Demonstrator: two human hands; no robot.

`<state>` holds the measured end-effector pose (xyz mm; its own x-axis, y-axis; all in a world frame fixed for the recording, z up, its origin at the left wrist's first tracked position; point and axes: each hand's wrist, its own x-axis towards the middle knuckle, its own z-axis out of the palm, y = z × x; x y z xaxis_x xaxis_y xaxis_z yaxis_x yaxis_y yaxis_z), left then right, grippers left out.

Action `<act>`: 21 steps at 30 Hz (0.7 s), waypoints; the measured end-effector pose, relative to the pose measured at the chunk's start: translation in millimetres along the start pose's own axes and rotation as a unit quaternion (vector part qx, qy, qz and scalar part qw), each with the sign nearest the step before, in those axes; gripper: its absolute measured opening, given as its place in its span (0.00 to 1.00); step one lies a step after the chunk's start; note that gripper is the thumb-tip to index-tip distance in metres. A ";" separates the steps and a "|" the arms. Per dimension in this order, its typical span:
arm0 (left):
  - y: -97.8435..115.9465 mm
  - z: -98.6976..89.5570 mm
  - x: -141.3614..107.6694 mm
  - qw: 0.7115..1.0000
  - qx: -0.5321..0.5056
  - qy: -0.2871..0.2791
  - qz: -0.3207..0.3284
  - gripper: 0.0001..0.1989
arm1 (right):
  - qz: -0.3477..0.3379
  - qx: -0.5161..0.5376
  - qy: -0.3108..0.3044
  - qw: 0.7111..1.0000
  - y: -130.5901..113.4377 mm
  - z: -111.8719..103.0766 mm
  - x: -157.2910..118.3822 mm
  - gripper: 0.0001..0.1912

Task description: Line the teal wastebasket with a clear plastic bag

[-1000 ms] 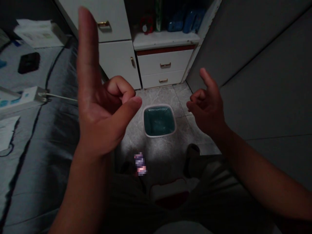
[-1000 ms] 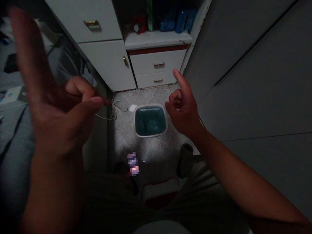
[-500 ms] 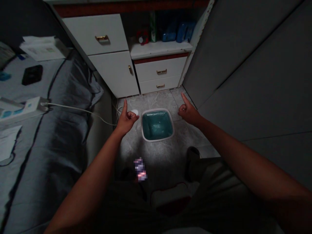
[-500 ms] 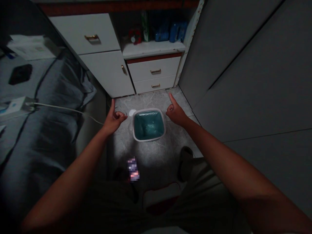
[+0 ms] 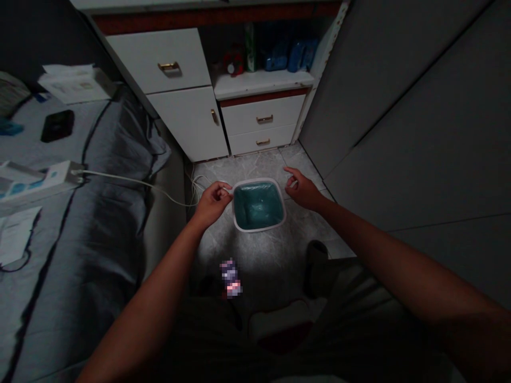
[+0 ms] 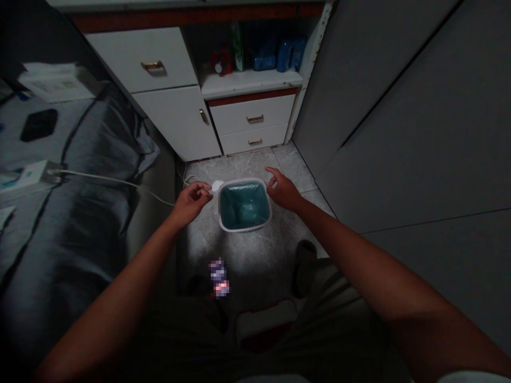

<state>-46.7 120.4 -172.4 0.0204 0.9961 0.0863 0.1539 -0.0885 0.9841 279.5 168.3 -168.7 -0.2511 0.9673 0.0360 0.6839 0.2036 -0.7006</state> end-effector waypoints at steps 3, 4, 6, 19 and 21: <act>-0.6 -1.2 -9.2 0.995 0.076 -0.061 -0.012 0.12 | -0.022 -0.065 -0.092 0.993 5.3 20.4 -8.1 0.23; -0.7 -2.2 -12.9 0.989 0.116 -0.093 -0.016 0.12 | -0.032 -0.083 -0.136 0.987 7.4 28.3 -12.2 0.20; -1.0 -4.8 -21.1 0.963 0.214 -0.163 -0.022 0.10 | -0.053 -0.113 -0.225 0.966 11.2 43.8 -22.2 0.16; 1.2 -8.5 -49.6 0.831 0.408 -0.331 -0.183 0.03 | -0.069 -0.199 -0.380 0.901 10.2 75.8 -52.3 0.15; 1.6 -9.2 -48.1 0.821 0.424 -0.337 -0.179 0.05 | -0.068 -0.190 -0.389 0.899 9.0 74.9 -48.9 0.15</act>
<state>-56.5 72.4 -173.6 0.3226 0.7547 -0.5713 0.8960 -0.0488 0.4414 246.6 111.4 -230.1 -0.6520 0.5618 -0.5093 0.7582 0.4915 -0.4285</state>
